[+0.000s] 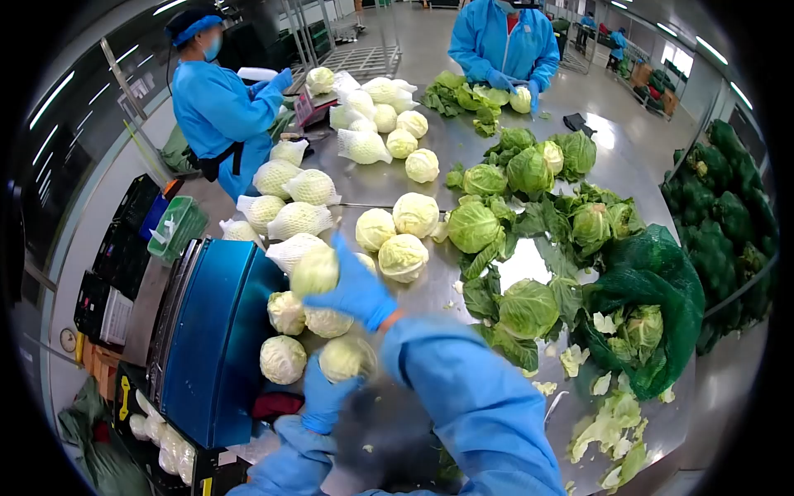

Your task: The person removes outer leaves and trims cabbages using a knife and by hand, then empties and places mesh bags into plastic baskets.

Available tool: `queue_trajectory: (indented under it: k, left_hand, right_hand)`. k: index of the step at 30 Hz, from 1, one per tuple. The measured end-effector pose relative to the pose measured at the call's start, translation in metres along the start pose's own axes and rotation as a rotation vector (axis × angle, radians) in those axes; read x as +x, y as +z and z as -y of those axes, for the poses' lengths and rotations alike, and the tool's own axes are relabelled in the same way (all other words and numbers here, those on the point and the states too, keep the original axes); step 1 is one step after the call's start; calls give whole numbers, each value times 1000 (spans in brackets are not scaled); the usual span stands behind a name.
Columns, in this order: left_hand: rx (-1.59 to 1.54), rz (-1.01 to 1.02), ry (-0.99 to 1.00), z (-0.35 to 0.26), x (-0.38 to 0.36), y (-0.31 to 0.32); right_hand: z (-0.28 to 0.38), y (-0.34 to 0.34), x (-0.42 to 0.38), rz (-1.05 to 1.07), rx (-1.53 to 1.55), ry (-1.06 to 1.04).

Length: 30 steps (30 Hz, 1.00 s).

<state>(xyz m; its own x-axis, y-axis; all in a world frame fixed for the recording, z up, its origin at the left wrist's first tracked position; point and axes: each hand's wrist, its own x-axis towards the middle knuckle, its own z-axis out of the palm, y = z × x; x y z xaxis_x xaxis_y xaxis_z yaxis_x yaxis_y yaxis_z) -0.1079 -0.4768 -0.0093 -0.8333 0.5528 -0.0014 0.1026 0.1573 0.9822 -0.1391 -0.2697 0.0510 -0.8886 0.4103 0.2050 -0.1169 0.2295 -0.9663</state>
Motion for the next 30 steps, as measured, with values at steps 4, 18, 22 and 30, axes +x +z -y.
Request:
queue_trajectory:
  k: [4, 18, 22, 30]
  left_hand:
    - [-42, -100, 163, -42, 107, 8]
    - [231, -236, -16, 67, 412, 117]
    - [92, 187, 50, 53, 399, 89]
    - [750, 477, 117, -73, 244, -83]
  right_hand:
    - [-29, -78, 89, -393, -367, -5]
    - [-151, -132, 207, -491, -1007, 301]
    - [-147, -137, 206, -310, -1080, 284]
    - [-70, -40, 80, 221, -838, -509]
